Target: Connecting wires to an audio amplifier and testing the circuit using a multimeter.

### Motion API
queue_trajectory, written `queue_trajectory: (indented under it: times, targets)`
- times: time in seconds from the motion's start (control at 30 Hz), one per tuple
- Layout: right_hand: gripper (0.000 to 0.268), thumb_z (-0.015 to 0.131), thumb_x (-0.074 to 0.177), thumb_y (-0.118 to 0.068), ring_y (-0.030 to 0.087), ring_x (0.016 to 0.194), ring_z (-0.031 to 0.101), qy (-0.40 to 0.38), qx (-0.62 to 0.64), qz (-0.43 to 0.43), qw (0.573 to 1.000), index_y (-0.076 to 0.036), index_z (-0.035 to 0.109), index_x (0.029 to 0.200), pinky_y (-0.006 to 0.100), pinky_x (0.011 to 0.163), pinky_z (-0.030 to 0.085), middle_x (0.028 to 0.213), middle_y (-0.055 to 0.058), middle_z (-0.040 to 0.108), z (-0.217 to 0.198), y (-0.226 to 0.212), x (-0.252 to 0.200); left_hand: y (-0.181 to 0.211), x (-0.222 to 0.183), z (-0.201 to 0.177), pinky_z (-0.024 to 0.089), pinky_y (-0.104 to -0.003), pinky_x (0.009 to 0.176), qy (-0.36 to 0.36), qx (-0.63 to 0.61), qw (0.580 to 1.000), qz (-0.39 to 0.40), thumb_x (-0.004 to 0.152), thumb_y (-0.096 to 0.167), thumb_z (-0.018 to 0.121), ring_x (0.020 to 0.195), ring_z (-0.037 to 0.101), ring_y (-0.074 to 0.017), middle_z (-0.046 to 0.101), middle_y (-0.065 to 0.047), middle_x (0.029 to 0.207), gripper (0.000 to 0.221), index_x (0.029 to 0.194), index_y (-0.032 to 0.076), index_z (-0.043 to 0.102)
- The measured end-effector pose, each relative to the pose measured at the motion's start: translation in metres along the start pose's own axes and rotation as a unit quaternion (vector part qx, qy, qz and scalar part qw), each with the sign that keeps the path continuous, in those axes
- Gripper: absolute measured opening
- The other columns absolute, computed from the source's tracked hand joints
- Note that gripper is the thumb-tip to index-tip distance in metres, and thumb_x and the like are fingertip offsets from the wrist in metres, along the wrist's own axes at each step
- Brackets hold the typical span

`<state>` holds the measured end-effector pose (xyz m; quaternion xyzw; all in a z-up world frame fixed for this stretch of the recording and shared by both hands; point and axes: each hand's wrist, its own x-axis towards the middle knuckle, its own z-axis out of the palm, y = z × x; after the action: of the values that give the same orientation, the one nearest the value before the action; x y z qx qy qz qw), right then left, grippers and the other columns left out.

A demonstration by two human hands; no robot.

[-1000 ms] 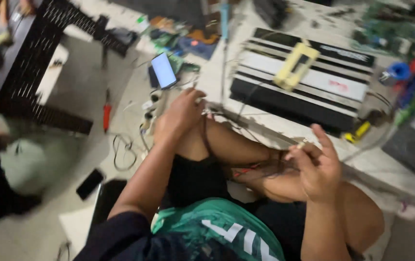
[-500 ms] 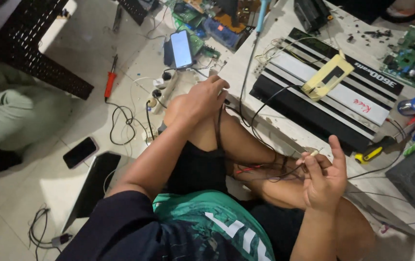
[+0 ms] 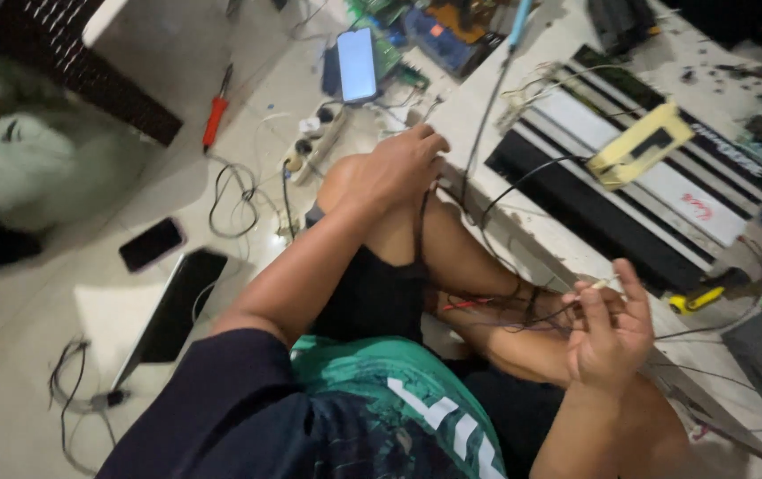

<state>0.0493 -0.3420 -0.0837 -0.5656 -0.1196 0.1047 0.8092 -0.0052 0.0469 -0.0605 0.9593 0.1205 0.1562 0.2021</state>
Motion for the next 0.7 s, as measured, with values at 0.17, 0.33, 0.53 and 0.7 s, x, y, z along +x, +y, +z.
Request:
queue_trajectory:
  times: [0.17,0.33,0.53,0.7]
  targets:
    - [0.078,0.071,0.097,-0.005,0.011,0.09,0.07,0.052,-0.04,0.074,0.995,-0.007,0.035,0.167,0.027,0.082,0.065,0.09,0.005,0.07,0.046,-0.037,-0.003,0.012,0.001,-0.027,0.05,-0.045,0.056,-0.081,-0.003,0.997,-0.007,0.097,0.014,0.057,0.079,0.066,-0.0339,0.065,-0.011,0.111,0.02,0.113,0.009,0.069]
    - [0.071,0.063,0.103,-0.002,0.018,0.08,0.073,0.009,-0.047,0.034,0.998,-0.014,0.033,0.166,0.02,0.059,0.058,0.095,0.007,0.071,0.028,-0.013,0.0,-0.007,0.003,-0.002,0.059,-0.056,0.066,-0.051,-0.018,0.997,0.046,0.094,0.023,0.066,0.08,0.07,-0.0442,0.062,-0.01,0.108,0.02,0.113,0.018,0.063]
    - [0.076,0.066,0.096,0.006,0.021,0.09,0.074,0.026,0.006,0.029,0.999,-0.008,0.033,0.164,0.03,0.071,0.066,0.097,0.011,0.07,0.026,-0.005,0.001,0.0,0.008,-0.006,0.062,-0.053,0.077,-0.104,-0.01,0.994,-0.025,0.096,0.03,0.066,0.09,0.072,-0.0407,0.065,-0.004,0.115,0.019,0.114,0.025,0.066]
    - [0.073,0.069,0.091,0.008,0.028,0.073,0.075,0.002,0.012,0.024,1.0,-0.003,0.041,0.157,0.035,0.066,0.068,0.088,0.02,0.071,0.025,-0.009,0.005,0.01,0.004,-0.015,0.062,-0.047,0.08,-0.092,0.038,0.993,-0.068,0.097,0.04,0.066,0.094,0.073,-0.029,0.065,0.004,0.119,0.023,0.119,0.032,0.067]
